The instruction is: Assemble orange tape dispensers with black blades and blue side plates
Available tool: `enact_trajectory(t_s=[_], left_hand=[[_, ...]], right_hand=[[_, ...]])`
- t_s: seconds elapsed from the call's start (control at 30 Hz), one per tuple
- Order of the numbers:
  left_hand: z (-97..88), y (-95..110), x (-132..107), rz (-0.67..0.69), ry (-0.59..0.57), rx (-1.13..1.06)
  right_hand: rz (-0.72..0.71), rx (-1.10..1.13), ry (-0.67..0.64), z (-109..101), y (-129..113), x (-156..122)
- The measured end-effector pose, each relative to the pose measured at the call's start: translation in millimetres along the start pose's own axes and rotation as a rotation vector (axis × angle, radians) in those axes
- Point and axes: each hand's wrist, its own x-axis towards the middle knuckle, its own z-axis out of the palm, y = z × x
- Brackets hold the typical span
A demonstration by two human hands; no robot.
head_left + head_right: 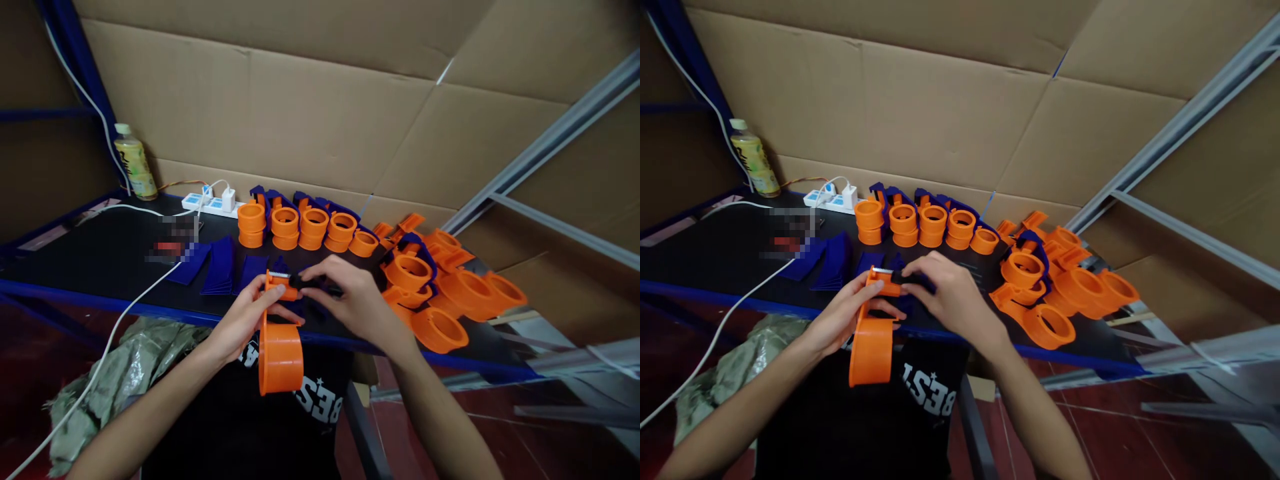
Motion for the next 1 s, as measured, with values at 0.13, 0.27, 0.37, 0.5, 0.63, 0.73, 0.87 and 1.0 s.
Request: enact_trajectory(t_s=[0.13, 0.27, 0.37, 0.5, 0.63, 0.73, 0.87, 1.0], left_hand=[[1.7, 0.6, -1.5, 0.02, 0.008, -0.021], [1.9, -2.4, -0.5, 0.027, -0.027, 0.03], [2.5, -7.8, 0.9, 0.045, -0.002, 0.033], [1.0, -11.4, 1.5, 0.043, 0.098, -0.071], [-4.4, -10.2, 1.5, 0.043, 0.107, -0.081], [-7.3, -8.9, 2.5, 0.036, 0.098, -0.169], [-7.9, -5.7, 3.8, -0.015, 0.071, -0.33], [-7.1, -1.7, 3.0, 0.002, 0.095, -0.223]], right_hand=[[-0.06, -0.081, 0.127, 24.5, -17.7, -4.5], [-0.008, -0.04, 0.275, 44.1, -15.6, -5.9], [-0.011, -0.049, 0.352, 56.4, -22.0, -7.8], [-0.076, -0.071, 0.439, 69.9, -33.9, -14.1], [-0.164, 0.03, 0.392, 73.1, -36.5, -21.9], [-0.234, 0.065, 0.301, 70.0, -34.5, -25.0], [-0.345, 0.006, 0.157, 69.1, -30.1, -26.9], [-0.359, 0.132, 0.156, 72.9, -25.3, -29.5]])
